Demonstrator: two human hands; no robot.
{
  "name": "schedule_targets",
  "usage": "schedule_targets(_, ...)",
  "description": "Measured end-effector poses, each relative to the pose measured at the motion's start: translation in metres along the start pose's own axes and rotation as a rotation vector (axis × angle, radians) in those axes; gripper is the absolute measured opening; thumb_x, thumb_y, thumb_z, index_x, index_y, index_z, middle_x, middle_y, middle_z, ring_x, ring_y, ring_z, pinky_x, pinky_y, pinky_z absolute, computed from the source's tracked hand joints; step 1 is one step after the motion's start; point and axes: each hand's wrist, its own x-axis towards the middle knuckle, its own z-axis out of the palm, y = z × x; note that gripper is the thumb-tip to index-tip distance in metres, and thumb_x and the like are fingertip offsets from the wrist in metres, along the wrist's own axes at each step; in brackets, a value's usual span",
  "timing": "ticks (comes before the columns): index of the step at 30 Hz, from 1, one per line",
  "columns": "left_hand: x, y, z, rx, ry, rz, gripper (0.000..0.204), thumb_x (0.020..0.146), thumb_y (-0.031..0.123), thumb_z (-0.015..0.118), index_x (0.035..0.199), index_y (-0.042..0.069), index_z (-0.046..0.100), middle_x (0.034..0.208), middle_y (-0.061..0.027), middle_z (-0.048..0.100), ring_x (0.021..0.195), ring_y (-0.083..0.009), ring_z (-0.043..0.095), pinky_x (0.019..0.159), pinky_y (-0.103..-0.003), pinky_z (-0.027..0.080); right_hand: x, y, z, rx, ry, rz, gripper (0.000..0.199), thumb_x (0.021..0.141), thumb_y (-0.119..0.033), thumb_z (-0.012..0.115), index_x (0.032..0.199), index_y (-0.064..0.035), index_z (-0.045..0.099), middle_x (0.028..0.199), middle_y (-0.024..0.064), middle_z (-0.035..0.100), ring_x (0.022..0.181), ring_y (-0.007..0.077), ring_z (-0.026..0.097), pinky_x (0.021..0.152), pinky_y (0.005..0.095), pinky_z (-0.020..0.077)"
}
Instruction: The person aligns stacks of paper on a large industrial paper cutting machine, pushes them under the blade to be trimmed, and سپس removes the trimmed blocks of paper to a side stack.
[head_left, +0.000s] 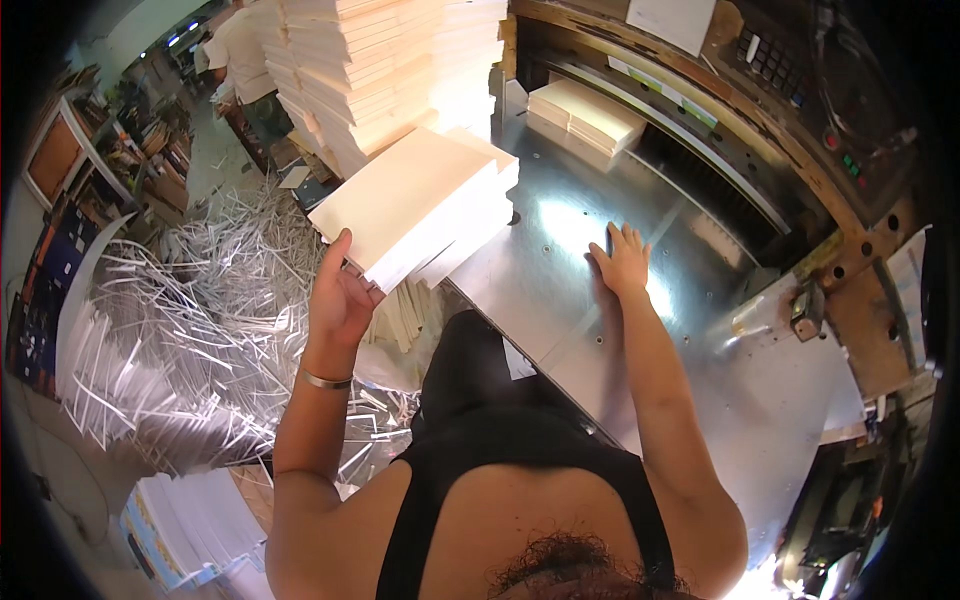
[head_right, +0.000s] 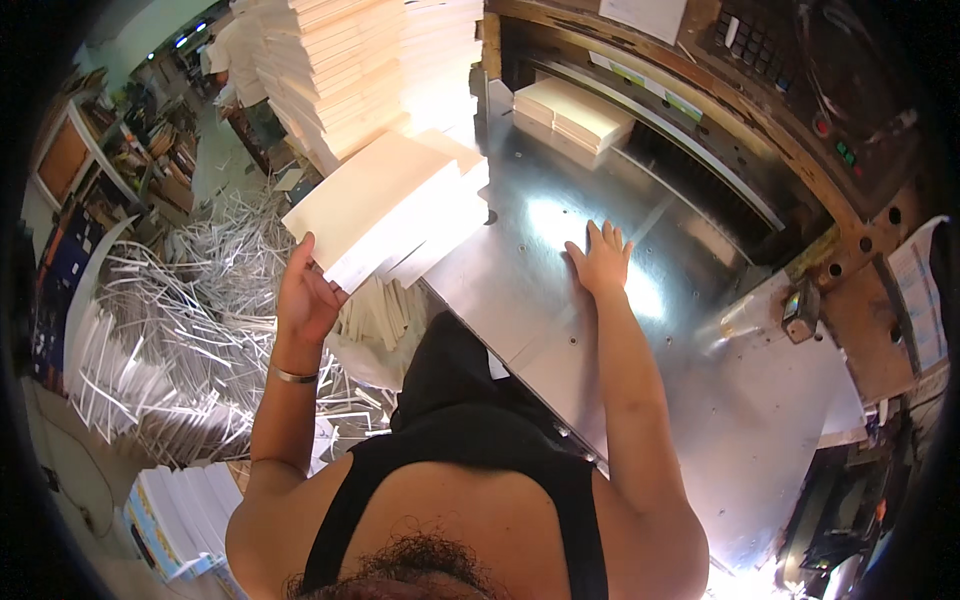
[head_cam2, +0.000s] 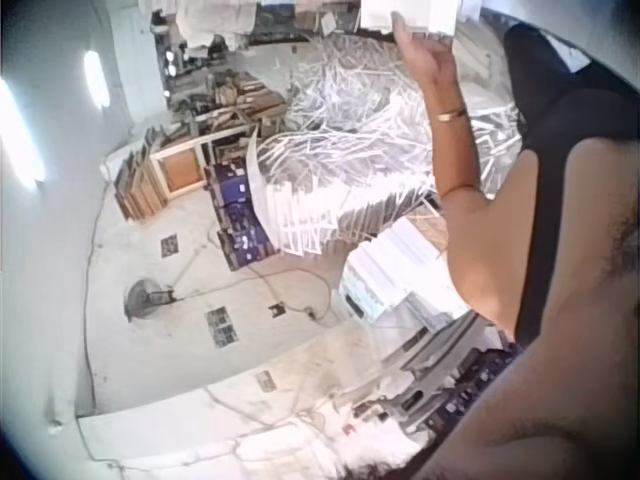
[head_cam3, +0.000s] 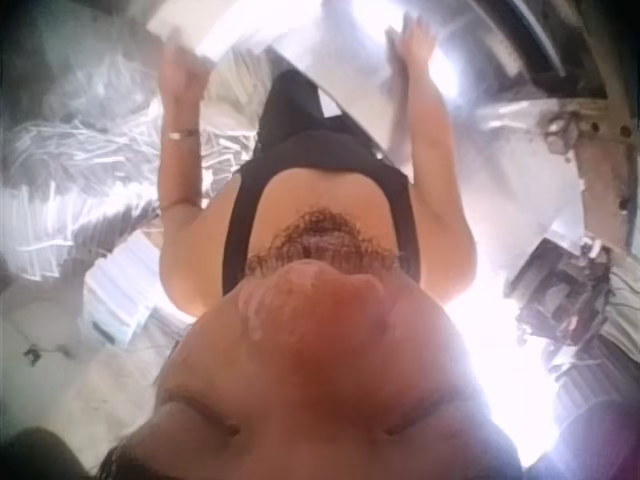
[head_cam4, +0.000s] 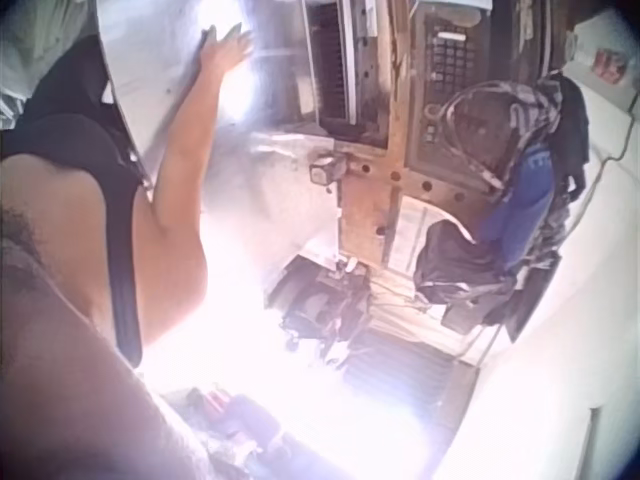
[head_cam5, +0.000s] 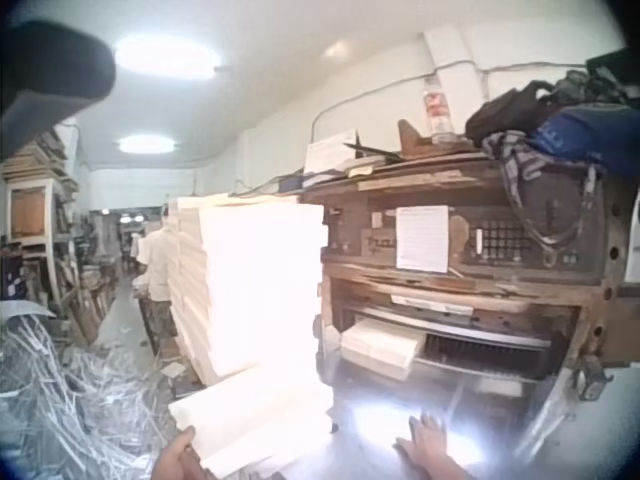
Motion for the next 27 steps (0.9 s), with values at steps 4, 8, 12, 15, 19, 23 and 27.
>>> schedule_targets(4, 0.004, -0.004, -0.003, 0.087, 0.015, 0.081, 0.055, 0.105, 0.034, 0.058, 0.148, 0.001, 0.047, 0.142, -0.0147, 0.063, 0.128, -0.0290, 0.064, 0.108, -0.046, 0.052, -0.005, -0.001, -0.001, -0.022, 0.036, -0.029, 0.075, 0.095, -0.057, 0.063, 0.156, -0.0166, 0.048, 0.165, 0.0167, 0.039, 0.156, 0.0365, 0.030, 0.127, 0.0569, 0.0182)
schedule_targets(8, -0.007, -0.010, -0.006, 0.088, 0.043, 0.102, 0.054, 0.105, 0.033, 0.058, 0.147, 0.001, 0.048, 0.141, -0.0149, 0.063, 0.128, -0.0290, 0.064, 0.108, -0.045, 0.052, -0.016, -0.002, -0.007, 0.099, 0.066, -0.065, 0.086, 0.090, -0.047, 0.077, 0.161, -0.0162, 0.039, 0.165, 0.0170, 0.039, 0.152, 0.0376, 0.036, 0.126, 0.0561, 0.0251)
schedule_targets(12, -0.036, -0.015, -0.002, 0.108, -0.086, 0.072, 0.050, 0.103, 0.028, 0.056, 0.143, -0.002, 0.052, 0.139, -0.0144, 0.064, 0.126, -0.0285, 0.064, 0.107, -0.043, 0.051, -0.052, -0.024, -0.046, 0.612, 0.254, -0.288, 0.123, 0.069, -0.018, 0.095, 0.166, -0.0124, 0.021, 0.167, 0.0226, 0.031, 0.152, 0.0423, 0.035, 0.125, 0.0491, 0.0322)
schedule_targets(15, -0.049, -0.030, 0.011, 0.077, -0.163, 0.035, 0.048, 0.103, 0.025, 0.055, 0.140, -0.005, 0.054, 0.134, -0.0154, 0.066, 0.120, -0.0280, 0.066, 0.106, -0.042, 0.051, -0.073, -0.035, -0.079, 0.736, 0.486, -0.636, 0.132, 0.066, -0.020, 0.097, 0.168, -0.0107, 0.013, 0.171, 0.0241, 0.021, 0.153, 0.0419, 0.033, 0.126, 0.0484, 0.0301)
schedule_targets(19, -0.057, -0.050, 0.034, 0.046, -0.425, -0.192, 0.054, 0.099, 0.015, 0.056, 0.148, -0.004, 0.045, 0.136, -0.0155, 0.062, 0.120, -0.0232, 0.065, 0.102, -0.035, 0.052, -0.092, -0.030, -0.126, 0.687, 0.794, -0.958, 0.112, 0.085, -0.024, 0.085, 0.169, -0.0195, 0.011, 0.171, 0.0266, 0.018, 0.150, 0.0487, 0.035, 0.121, 0.0585, 0.0334)
schedule_targets(23, -0.051, -0.074, 0.046, 0.049, -0.574, -0.295, 0.056, 0.098, 0.016, 0.060, 0.148, -0.003, 0.045, 0.134, -0.0136, 0.063, 0.117, -0.0184, 0.065, 0.096, -0.030, 0.053, -0.121, 0.002, -0.151, 0.460, 0.840, -1.100, 0.097, 0.090, -0.021, 0.080, 0.167, -0.0236, 0.020, 0.168, 0.0262, 0.026, 0.146, 0.0483, 0.041, 0.118, 0.0574, 0.0382)
schedule_targets(27, -0.045, -0.100, 0.051, 0.027, -0.599, -0.326, 0.058, 0.097, 0.013, 0.061, 0.149, -0.003, 0.042, 0.135, -0.0144, 0.062, 0.120, -0.0204, 0.065, 0.099, -0.033, 0.053, -0.167, 0.025, -0.142, 0.680, 0.539, -0.504, 0.078, 0.096, -0.025, 0.075, 0.161, -0.0112, 0.034, 0.158, 0.0249, 0.043, 0.138, 0.0374, 0.054, 0.111, 0.0493, 0.0466)
